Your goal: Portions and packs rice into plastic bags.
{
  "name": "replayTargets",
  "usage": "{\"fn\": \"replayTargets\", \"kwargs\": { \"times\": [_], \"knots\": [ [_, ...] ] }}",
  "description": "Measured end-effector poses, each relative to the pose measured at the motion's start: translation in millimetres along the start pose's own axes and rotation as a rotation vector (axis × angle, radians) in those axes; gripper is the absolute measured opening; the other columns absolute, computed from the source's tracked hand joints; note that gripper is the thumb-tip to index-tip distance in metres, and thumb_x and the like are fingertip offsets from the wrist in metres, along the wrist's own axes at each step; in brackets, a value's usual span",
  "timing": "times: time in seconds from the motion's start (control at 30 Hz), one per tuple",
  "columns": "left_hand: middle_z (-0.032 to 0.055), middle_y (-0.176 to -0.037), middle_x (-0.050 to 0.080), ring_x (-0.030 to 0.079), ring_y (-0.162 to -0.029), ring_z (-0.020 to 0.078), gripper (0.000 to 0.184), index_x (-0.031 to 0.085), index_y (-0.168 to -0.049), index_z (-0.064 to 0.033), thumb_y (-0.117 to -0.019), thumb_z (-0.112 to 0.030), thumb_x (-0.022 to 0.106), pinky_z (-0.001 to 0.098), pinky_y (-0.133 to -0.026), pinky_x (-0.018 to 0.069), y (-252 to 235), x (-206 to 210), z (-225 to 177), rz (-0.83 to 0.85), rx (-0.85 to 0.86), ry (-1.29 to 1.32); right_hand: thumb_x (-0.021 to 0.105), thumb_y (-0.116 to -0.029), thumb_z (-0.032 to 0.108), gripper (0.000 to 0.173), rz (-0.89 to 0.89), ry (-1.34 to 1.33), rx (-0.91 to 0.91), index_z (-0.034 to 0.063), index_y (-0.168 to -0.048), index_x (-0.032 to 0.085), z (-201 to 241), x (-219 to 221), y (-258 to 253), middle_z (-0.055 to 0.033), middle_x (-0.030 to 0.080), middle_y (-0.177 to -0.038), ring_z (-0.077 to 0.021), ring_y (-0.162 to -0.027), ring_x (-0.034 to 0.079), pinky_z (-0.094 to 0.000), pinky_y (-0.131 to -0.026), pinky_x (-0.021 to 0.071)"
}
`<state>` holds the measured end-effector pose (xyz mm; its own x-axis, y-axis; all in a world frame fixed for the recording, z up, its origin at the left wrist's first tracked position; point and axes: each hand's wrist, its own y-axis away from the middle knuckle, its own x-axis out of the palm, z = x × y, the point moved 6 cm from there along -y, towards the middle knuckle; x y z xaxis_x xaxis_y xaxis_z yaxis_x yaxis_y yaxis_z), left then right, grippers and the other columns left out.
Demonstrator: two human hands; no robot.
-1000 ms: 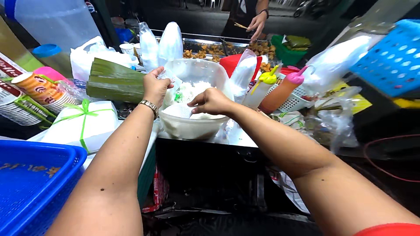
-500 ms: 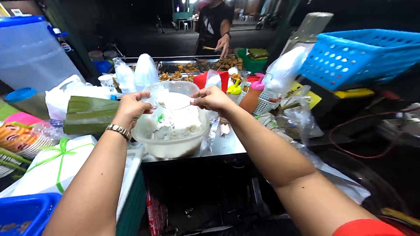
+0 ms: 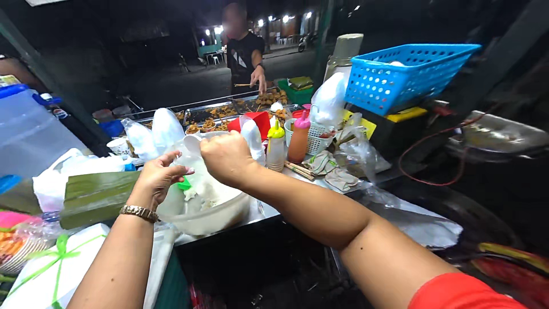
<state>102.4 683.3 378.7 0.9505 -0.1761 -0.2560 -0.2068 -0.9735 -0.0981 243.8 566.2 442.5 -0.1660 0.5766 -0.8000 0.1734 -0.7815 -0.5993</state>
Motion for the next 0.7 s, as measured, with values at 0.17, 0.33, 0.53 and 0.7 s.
{"fn": "replayTargets", "kwargs": {
  "times": [0.17,0.33,0.53,0.7],
  "knots": [
    [0.0065,-0.095,0.066,0.059,-0.059,0.005,0.046,0.058,-0.132,-0.0052,-0.0889,0.009,0.066,0.0165,-0.052,0.0487,-0.7,-10.6,0.1,-0.089,-0.041,0.1,0.061,-0.094,0.005,0.011,0.265,0.001,0.226,0.0,-0.098,0.07,-24.7,25.7,12.2,-0.0189,0.072,-0.091,-0.0379,-0.087,0.071,-0.0558,-0.067,0.0522],
    [0.0072,-0.104,0.066,0.062,-0.064,0.0072,0.043,0.059,-0.134,-0.0061,-0.0928,0.006,0.064,0.0193,-0.057,0.0521,8.1,-7.6,-12.4,-0.111,-0.009,0.086,0.075,-0.0947,0.03,0.073,0.329,-0.26,0.079,0.0167,-0.159,0.041,-33.0,83.3,6.7,-0.0287,0.049,-0.146,-0.0488,-0.128,0.051,-0.0648,-0.095,0.0452],
    [0.009,-0.114,0.07,0.058,-0.056,0.0053,0.039,0.068,-0.124,-0.0028,-0.0921,0.013,0.051,0.0193,-0.049,0.047,19.7,0.7,-40.0,-0.087,0.088,-0.116,0.064,-0.1018,0.024,0.029,0.397,-0.36,-0.073,-0.004,-0.105,0.073,-39.3,87.6,-21.2,-0.0261,0.066,-0.117,-0.0424,-0.112,0.064,-0.0609,-0.093,0.0515],
    [0.0051,-0.103,0.073,0.052,-0.053,0.0022,0.035,0.072,-0.118,-0.0052,-0.0932,0.01,0.052,0.0184,-0.048,0.0401,23.8,5.9,-43.1,-0.027,0.107,-0.199,0.084,-0.086,0.032,0.047,0.298,-0.515,-0.021,-0.0044,-0.114,0.074,-47.7,62.0,-22.8,-0.0217,0.073,-0.102,-0.0341,-0.099,0.069,-0.0553,-0.092,0.0523]
  ]
}}
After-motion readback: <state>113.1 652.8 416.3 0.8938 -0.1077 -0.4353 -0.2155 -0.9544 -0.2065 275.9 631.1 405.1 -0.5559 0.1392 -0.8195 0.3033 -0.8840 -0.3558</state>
